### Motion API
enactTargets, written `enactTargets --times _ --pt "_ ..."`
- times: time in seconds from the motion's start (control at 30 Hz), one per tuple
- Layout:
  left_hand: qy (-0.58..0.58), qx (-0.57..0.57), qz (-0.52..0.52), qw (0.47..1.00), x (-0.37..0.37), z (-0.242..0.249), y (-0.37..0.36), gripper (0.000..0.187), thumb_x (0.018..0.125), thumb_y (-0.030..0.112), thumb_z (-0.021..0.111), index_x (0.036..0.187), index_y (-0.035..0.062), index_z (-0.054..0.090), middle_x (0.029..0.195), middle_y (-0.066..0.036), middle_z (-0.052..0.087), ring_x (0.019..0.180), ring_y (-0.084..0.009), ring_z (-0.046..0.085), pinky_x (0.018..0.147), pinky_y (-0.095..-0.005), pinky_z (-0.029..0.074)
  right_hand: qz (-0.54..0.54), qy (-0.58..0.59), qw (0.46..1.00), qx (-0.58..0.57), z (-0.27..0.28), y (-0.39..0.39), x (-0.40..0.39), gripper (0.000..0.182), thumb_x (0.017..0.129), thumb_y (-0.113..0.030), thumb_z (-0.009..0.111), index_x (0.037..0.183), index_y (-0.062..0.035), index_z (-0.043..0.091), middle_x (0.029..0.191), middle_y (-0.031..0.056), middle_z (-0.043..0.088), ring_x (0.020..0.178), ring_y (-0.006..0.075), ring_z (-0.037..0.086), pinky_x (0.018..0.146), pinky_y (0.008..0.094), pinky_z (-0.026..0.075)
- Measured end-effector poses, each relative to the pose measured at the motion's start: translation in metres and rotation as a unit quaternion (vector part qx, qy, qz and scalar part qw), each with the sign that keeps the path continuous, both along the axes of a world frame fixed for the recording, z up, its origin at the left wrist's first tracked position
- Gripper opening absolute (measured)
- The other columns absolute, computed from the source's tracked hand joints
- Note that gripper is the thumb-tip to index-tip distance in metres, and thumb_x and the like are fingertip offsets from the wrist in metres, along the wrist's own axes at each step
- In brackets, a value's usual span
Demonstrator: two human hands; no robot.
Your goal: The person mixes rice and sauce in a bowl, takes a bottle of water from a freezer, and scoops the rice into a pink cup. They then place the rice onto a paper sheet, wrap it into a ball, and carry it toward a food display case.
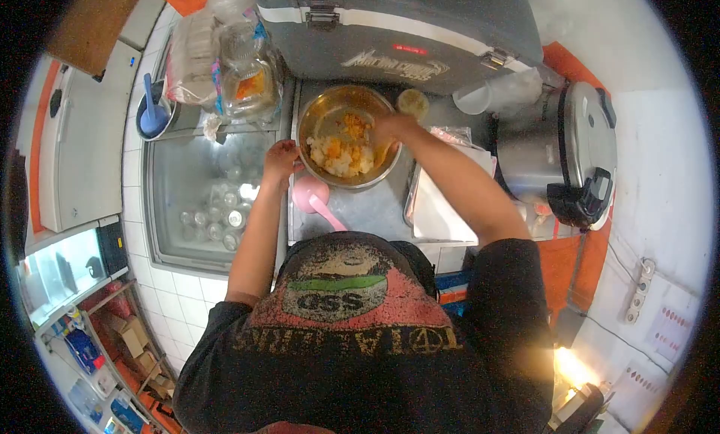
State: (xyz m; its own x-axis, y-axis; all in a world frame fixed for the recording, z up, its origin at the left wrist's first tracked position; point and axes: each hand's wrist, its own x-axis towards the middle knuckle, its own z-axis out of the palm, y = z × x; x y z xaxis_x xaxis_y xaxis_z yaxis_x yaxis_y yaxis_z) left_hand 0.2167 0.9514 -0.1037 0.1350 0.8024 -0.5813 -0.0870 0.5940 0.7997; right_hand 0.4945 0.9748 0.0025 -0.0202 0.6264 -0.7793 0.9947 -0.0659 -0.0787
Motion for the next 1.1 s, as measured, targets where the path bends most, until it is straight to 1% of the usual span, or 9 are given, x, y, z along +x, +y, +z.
enactTargets --times 0.07,0.17,0.23,0.43,0.57,0.63,0.87,1.03,1.1 --pt "0.019 -0.009 -0.004 1.0 0.001 0.002 0.003 0.02 0.091 0.006 0.06 0.11 0.0013 0.055 0.096 -0.007 0.059 0.082 -0.0187 0.065 0.063 -0.0333 0.058 -0.053 0.062 0.99 -0.114 -0.032 -0.005 0.001 0.022 0.075 -0.023 0.07 0.088 -0.006 0.068 0.08 0.0077 0.068 0.069 0.0223 0.064 0.06 0.0405 0.051" --pt "-0.005 -0.009 0.003 1.0 -0.001 -0.01 0.001 0.02 0.091 0.005 0.059 0.111 0.0014 0.055 0.097 -0.007 0.058 0.083 -0.0187 0.064 0.064 -0.0337 0.059 -0.356 0.221 0.901 -0.114 -0.06 -0.03 -0.007 0.015 0.078 -0.022 0.068 0.084 -0.0078 0.066 0.074 0.0033 0.064 0.056 0.0137 0.052 0.049 0.0343 0.045" --pt "0.002 -0.004 -0.008 1.0 -0.001 -0.007 0.002 0.019 0.091 0.005 0.059 0.11 0.0015 0.055 0.098 -0.007 0.058 0.083 -0.0184 0.064 0.065 -0.0337 0.059 -0.56 0.301 0.771 -0.039 -0.068 -0.04 -0.012 0.012 0.08 -0.018 0.065 0.082 -0.0066 0.065 0.069 0.0032 0.062 0.048 0.0105 0.042 0.039 0.0275 0.035" --pt "0.01 0.005 -0.016 1.0 -0.001 0.003 0.001 0.017 0.091 0.005 0.058 0.108 0.0006 0.055 0.097 -0.006 0.057 0.082 -0.0185 0.064 0.065 -0.0337 0.06 -0.673 0.364 0.644 0.008 -0.046 -0.056 0.029 0.014 0.082 -0.018 0.062 0.078 -0.0051 0.065 0.065 0.005 0.06 0.042 0.0101 0.038 0.033 0.0254 0.028" --pt "0.022 0.015 -0.014 1.0 0.001 0.006 0.0 0.018 0.091 0.004 0.059 0.108 0.0001 0.055 0.097 -0.007 0.058 0.08 -0.0192 0.065 0.065 -0.0342 0.06 -0.563 0.2 0.767 0.234 -0.075 -0.055 0.018 0.018 0.082 -0.019 0.06 0.081 -0.0022 0.068 0.071 0.013 0.066 0.05 0.0197 0.056 0.038 0.0342 0.042" --pt "-0.001 0.012 -0.017 1.0 0.0 0.004 0.0 0.018 0.091 0.011 0.06 0.107 0.0043 0.056 0.093 -0.004 0.062 0.083 -0.0147 0.063 0.064 -0.0303 0.055 -0.298 -0.016 0.903 0.308 -0.122 -0.06 -0.003 0.029 0.08 -0.024 0.061 0.087 0.0022 0.069 0.079 0.0209 0.069 0.07 0.0331 0.068 0.056 0.0418 0.053" --pt "-0.003 0.0 -0.008 1.0 -0.001 0.001 0.003 0.019 0.091 0.011 0.062 0.108 0.004 0.056 0.094 -0.005 0.063 0.083 -0.0162 0.064 0.065 -0.0318 0.055 -0.115 0.046 0.981 0.15 -0.016 -0.052 -0.036 0.035 0.08 -0.027 0.059 0.095 0.0023 0.069 0.099 0.0232 0.068 0.097 0.0346 0.067 0.078 0.0456 0.054" --pt "0.006 0.026 -0.014 1.0 -0.001 -0.008 0.002 0.018 0.091 0.006 0.06 0.107 0.0005 0.056 0.097 -0.006 0.058 0.079 -0.0183 0.064 0.065 -0.0331 0.059 -0.37 0.006 0.903 0.216 -0.012 -0.006 -0.028 0.042 0.08 -0.028 0.06 0.113 -0.0037 0.066 0.11 0.0187 0.068 0.103 0.0351 0.065 0.084 0.0443 0.052" --pt "0.022 0.017 -0.022 0.999 0.002 -0.003 0.002 0.018 0.091 0.006 0.06 0.107 0.0006 0.055 0.097 -0.006 0.057 0.08 -0.0181 0.064 0.064 -0.0329 0.059 -0.327 0.001 0.92 0.217 -0.036 -0.022 -0.046 0.043 0.079 -0.028 0.06 0.115 -0.0032 0.065 0.113 0.0194 0.066 0.106 0.0347 0.063 0.086 0.0443 0.051"
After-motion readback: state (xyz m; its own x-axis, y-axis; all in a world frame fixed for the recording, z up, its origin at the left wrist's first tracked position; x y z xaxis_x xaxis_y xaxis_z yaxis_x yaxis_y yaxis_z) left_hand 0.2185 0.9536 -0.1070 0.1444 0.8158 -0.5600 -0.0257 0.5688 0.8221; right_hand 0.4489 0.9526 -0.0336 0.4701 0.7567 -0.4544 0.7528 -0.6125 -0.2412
